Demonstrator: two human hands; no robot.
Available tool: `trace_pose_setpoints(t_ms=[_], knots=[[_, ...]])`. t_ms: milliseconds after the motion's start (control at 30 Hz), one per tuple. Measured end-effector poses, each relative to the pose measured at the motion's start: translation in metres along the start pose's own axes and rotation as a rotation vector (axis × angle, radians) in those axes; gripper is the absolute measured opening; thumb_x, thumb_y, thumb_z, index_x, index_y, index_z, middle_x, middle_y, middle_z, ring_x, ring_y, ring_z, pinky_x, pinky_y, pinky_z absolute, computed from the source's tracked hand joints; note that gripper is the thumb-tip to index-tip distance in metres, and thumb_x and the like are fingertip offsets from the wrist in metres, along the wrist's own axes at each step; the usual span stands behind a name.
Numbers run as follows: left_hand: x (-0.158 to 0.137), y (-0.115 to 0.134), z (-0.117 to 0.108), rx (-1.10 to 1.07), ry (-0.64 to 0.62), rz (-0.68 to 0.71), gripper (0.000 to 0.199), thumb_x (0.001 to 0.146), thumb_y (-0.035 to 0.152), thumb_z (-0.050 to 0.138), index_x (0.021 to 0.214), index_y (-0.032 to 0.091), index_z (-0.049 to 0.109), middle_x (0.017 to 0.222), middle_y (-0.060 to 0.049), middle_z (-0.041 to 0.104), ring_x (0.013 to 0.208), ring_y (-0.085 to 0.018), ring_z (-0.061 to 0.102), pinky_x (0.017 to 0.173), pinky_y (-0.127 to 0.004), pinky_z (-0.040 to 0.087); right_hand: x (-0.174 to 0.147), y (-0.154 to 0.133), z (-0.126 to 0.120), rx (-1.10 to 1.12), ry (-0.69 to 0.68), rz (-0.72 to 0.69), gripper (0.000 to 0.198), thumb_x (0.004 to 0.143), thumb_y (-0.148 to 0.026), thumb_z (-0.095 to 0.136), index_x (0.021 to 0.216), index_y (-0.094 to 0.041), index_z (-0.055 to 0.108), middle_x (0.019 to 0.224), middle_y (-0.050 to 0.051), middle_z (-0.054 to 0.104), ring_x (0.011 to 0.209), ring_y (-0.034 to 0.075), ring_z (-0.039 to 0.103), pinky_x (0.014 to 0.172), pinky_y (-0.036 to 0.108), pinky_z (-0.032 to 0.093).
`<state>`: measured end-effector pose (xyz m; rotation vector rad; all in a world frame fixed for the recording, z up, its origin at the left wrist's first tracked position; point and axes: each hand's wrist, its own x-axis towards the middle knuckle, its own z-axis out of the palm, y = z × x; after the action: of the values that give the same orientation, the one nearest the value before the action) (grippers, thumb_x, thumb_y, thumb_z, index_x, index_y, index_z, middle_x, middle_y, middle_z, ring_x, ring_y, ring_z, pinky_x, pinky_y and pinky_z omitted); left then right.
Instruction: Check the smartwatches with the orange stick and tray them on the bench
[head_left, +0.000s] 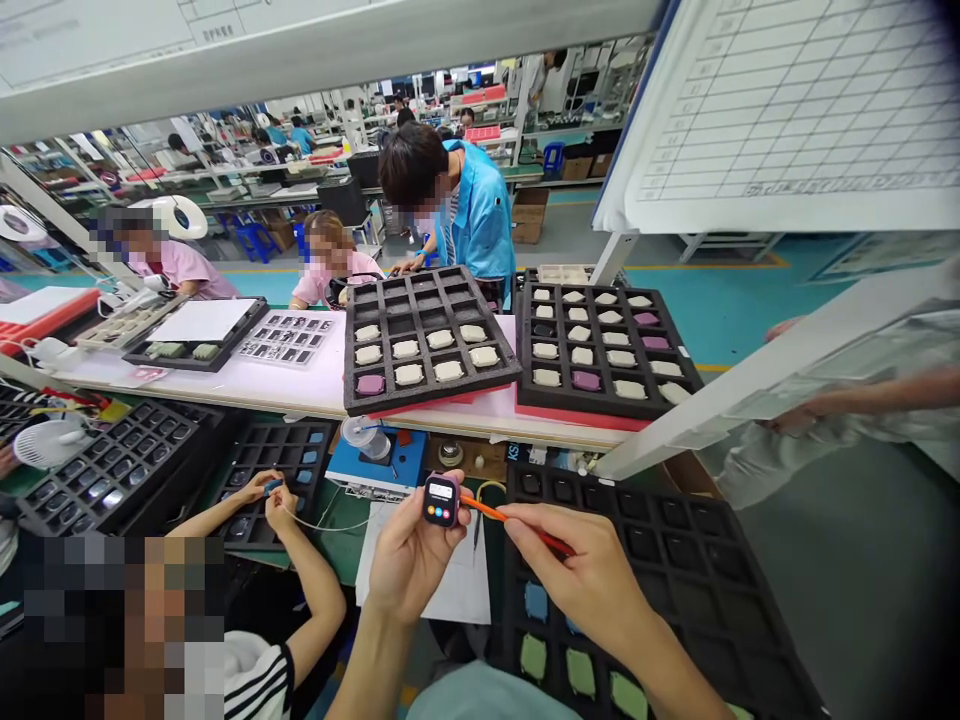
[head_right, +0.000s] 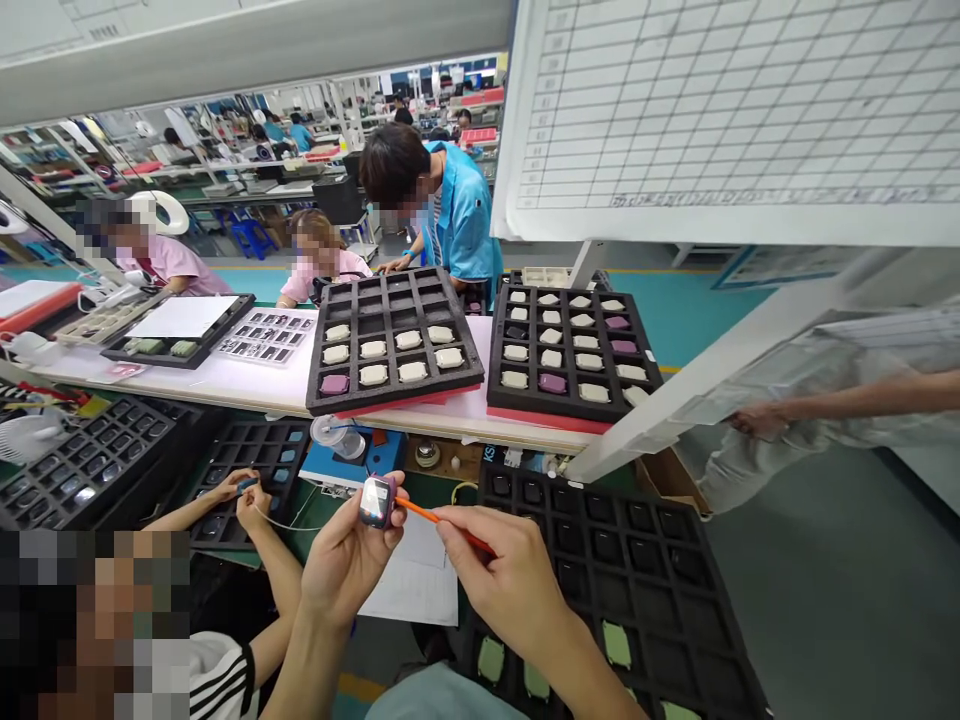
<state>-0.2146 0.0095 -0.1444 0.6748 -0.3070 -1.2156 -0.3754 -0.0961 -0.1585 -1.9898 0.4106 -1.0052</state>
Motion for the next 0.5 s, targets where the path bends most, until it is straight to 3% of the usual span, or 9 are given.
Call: trace_pose_setpoints(t_ms=[167,500], knots=[[-0.003,0.0,0.002,0.043,0.008,0.009,0.034,0.08,0.034,0.075,0.107,0.012,0.074,0.103,-0.012,0.067,0.08,-0.015,0.063,0.071,-0.02,0.054,-0.002,-0.002,-0.005,-0.028,-0.015,-0.02,0.021,0.098,-0.025,0.055,0.101,-0.025,0.076,0.092,-0.001,0.073,0.079,0.014,0.069,0.065,0.019,0.053],[-0.009,-0.006,0.001,0.204,0.008,0.036,0.037,0.082,0.036,0.072,0.109,0.012,0.073,0.101,-0.013,0.066,0.08,-0.016,0.062,0.069,-0.022,0.051,-0.004,0.002,-0.018,-0.118,-0.106,-0.005,0.029,0.1,-0.03,0.049,0.101,-0.023,0.078,0.088,0.004,0.072,0.073,0.018,0.068,0.063,0.025,0.053]])
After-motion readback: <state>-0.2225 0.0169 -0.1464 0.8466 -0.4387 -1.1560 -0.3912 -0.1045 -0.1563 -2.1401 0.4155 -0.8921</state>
